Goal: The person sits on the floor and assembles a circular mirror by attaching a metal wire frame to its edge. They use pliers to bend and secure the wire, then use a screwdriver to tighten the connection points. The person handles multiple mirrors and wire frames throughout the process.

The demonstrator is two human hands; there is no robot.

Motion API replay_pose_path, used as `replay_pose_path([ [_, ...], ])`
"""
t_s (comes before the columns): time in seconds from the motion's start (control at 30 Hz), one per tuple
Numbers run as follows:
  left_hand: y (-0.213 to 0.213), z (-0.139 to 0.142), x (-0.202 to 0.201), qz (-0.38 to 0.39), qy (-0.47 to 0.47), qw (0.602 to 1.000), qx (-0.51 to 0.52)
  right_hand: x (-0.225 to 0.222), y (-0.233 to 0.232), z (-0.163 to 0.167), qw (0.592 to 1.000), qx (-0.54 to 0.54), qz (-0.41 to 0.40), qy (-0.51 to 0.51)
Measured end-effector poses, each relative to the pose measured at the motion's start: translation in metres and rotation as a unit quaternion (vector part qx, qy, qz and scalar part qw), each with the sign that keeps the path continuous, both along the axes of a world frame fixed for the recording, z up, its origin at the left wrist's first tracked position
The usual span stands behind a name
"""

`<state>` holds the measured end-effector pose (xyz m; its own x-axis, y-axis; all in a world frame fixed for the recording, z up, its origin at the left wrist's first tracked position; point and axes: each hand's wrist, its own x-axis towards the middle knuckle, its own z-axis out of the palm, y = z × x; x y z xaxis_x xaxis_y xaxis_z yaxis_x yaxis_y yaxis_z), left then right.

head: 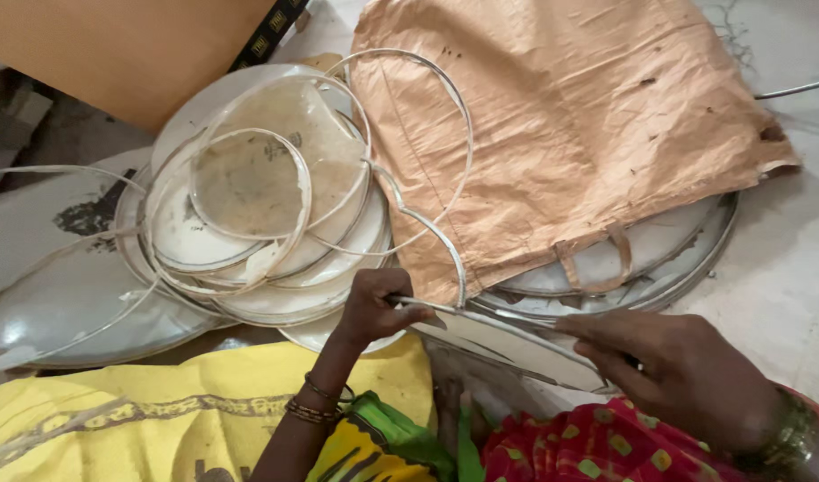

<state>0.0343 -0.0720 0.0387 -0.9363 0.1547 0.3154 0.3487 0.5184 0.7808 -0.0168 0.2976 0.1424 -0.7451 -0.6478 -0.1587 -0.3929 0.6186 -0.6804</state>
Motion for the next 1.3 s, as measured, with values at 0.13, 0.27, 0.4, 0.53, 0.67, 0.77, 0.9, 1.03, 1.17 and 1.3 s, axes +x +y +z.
replay_pose_path([
  [0.13,0.004,0.001,0.006,-0.020,0.012,0.999,-0.025,0.004,-0.014,0.004,0.998,0.040,0.043,0.003],
  [0.27,0.006,0.002,0.010,-0.036,0.004,0.999,-0.011,0.005,-0.020,0.008,0.998,0.041,0.057,0.000],
  [0.4,0.007,0.003,0.011,-0.036,0.026,0.999,-0.024,0.006,-0.022,0.011,0.992,0.085,0.088,0.016],
  [0.53,0.009,0.006,0.011,-0.038,0.011,0.999,-0.018,0.008,-0.020,0.010,0.990,0.061,0.111,0.056],
  [0.67,0.010,0.007,0.011,-0.034,0.011,0.999,-0.018,0.011,-0.019,0.007,0.986,0.063,0.114,0.103],
  [0.77,0.011,0.007,0.011,-0.034,0.017,0.999,-0.020,0.014,-0.020,0.007,0.980,0.062,0.124,0.142],
  [0.9,0.011,0.007,0.012,-0.031,0.017,0.999,-0.029,0.019,-0.025,0.005,0.972,0.052,0.130,0.186],
  [1.03,0.012,0.008,0.011,-0.019,0.018,0.999,-0.040,0.024,-0.025,0.000,0.972,0.066,0.123,0.191],
  [1.17,0.013,0.010,0.011,-0.015,0.013,0.999,-0.038,0.029,-0.020,-0.007,0.972,0.095,0.114,0.183],
  [1.3,0.016,0.013,0.011,-0.008,0.016,0.999,-0.041,0.040,-0.023,-0.008,0.971,0.088,0.090,0.203],
])
